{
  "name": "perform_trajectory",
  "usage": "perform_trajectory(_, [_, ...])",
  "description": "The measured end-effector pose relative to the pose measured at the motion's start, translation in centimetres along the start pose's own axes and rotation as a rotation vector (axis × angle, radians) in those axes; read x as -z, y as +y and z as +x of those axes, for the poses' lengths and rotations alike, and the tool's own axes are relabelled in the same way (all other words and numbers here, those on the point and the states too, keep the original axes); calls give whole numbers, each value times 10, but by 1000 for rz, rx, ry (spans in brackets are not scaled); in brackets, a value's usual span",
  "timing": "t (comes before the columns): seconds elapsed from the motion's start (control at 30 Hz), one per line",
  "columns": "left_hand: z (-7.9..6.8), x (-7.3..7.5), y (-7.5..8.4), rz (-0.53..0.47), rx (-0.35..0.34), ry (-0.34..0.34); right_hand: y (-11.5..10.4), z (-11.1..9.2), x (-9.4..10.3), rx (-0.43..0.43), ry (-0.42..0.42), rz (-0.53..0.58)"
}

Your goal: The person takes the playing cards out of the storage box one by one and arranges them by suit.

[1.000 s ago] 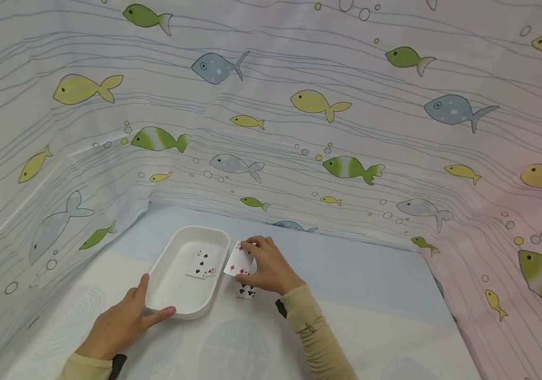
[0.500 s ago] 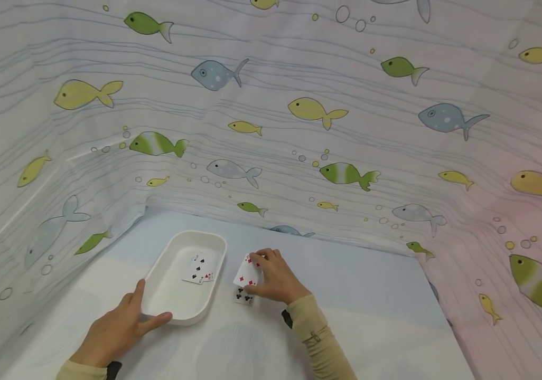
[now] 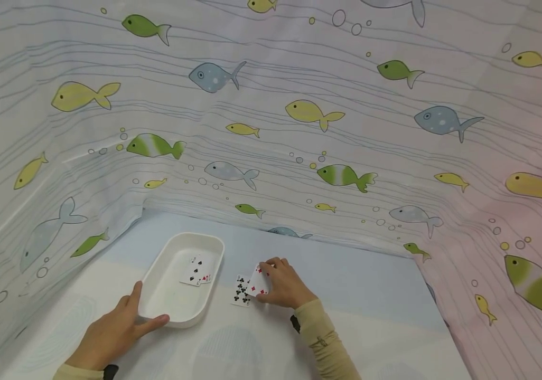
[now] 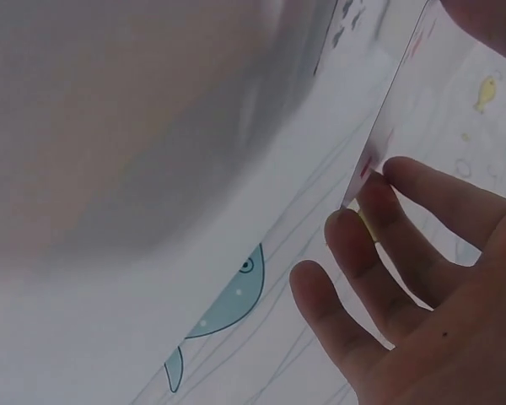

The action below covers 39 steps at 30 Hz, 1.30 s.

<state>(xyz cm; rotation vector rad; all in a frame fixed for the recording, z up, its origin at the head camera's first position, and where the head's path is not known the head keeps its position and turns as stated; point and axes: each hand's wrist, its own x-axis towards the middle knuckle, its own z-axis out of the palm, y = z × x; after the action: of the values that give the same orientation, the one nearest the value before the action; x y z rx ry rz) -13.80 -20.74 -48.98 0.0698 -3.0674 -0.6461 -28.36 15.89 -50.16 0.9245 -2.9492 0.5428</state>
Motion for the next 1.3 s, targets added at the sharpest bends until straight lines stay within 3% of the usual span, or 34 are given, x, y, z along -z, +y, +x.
perform_trajectory(0.3, [-1,-3,-1,2,-20,26,12,-9,-4,-2,-52,-31])
perform_trajectory(0.77, [-1,-2,-2,-1,-5,-1,17,-13,-8,-14,-129,-14])
perform_trajectory(1.3, [0,-3,-2,5,-7,13,15,-9,-9,21,-132,7])
